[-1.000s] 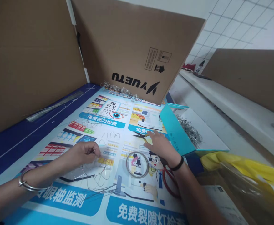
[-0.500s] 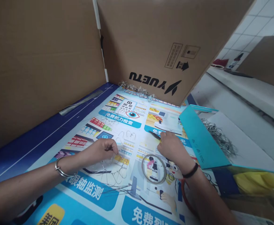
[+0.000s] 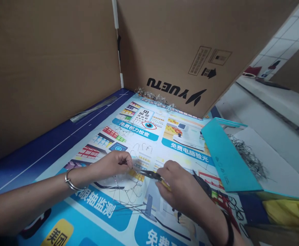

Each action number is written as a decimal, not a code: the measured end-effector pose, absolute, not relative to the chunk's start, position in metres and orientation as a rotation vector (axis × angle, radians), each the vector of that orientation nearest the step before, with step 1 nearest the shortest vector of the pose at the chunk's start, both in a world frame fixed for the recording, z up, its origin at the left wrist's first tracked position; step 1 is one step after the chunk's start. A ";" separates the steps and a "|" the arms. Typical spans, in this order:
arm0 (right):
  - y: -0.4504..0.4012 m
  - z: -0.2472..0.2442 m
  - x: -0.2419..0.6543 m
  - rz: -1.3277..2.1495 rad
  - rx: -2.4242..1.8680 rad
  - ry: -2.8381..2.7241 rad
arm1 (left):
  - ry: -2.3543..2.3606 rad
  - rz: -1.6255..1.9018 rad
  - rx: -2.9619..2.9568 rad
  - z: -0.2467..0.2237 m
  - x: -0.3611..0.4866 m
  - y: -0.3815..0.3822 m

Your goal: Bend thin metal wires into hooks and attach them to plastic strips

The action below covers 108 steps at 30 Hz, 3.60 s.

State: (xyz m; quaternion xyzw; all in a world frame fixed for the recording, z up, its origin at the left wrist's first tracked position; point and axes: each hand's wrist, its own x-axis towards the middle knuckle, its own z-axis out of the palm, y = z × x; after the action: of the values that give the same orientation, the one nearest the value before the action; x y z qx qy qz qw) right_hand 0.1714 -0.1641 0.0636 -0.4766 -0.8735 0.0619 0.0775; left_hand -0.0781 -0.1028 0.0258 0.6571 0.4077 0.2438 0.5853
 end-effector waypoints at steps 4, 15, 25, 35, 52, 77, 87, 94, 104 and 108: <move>-0.168 0.054 0.155 0.076 -1.436 -2.621 | 0.946 0.561 1.540 0.026 -0.077 -0.104; -0.166 0.041 0.146 -0.085 -1.353 -2.530 | 0.921 0.520 1.542 0.027 -0.077 -0.104; -0.166 0.040 0.145 -0.309 -1.219 -2.600 | 0.917 0.479 1.437 0.029 -0.075 -0.106; -0.168 0.043 0.146 -0.429 -1.255 -2.664 | 0.928 0.507 1.454 0.020 -0.076 -0.106; -0.167 0.041 0.148 -0.434 -1.220 -2.652 | 0.925 0.532 1.320 0.022 -0.074 -0.109; -0.161 0.031 0.155 -0.246 -1.185 -2.574 | 0.914 0.599 1.338 0.016 -0.073 -0.109; -0.164 0.043 0.151 -0.413 -1.189 -2.667 | 0.924 0.569 1.301 0.020 -0.072 -0.110; -0.162 0.045 0.151 -0.479 -1.165 -2.686 | 0.920 0.551 1.241 0.021 -0.072 -0.111; -0.163 0.042 0.156 -0.536 -1.152 -2.715 | 0.871 0.542 1.212 0.023 -0.074 -0.111; -0.163 0.043 0.156 -0.538 -1.114 -2.712 | 0.873 0.537 1.216 0.022 -0.074 -0.111</move>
State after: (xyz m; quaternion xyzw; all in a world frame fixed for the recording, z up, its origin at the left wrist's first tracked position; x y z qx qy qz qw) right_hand 0.1564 -0.1626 0.0427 -0.3726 -0.9068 -0.1800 0.0804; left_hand -0.0742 -0.1112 0.0223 0.5459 0.3920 0.2409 0.7002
